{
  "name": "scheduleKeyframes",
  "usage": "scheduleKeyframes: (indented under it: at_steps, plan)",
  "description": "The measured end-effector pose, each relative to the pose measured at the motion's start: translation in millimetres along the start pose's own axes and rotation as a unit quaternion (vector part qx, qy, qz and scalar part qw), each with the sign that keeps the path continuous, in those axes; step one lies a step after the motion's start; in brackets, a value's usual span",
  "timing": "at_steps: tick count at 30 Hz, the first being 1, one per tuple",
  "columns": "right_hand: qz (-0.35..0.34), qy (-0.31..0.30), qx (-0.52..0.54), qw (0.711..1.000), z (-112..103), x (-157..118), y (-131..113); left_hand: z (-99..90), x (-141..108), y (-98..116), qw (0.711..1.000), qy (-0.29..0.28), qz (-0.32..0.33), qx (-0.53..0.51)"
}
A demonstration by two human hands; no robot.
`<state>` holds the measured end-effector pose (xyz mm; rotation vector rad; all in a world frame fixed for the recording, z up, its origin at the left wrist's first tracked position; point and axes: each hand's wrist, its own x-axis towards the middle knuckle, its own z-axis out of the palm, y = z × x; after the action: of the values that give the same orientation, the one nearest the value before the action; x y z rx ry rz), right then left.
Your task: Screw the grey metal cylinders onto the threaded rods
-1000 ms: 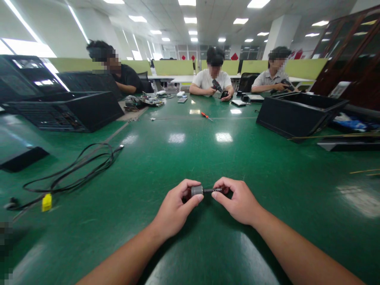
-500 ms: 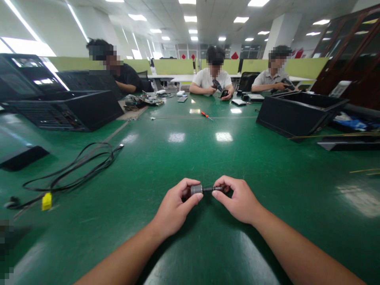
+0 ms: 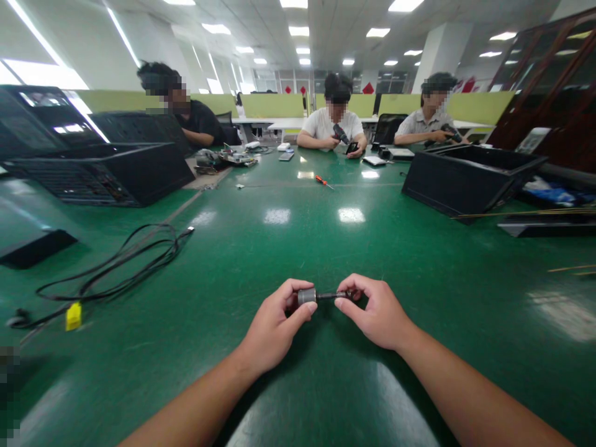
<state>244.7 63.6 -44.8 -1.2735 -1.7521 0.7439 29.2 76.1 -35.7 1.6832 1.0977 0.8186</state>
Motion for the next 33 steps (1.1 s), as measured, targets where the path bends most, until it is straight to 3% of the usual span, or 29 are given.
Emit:
scheduleKeyframes:
  at_steps: [33]
  plan:
    - [-0.013,0.001,-0.002,1.000,-5.1,1.2,4.3,-0.3,-0.5,0.0,1.000,0.005,0.002,-0.014]
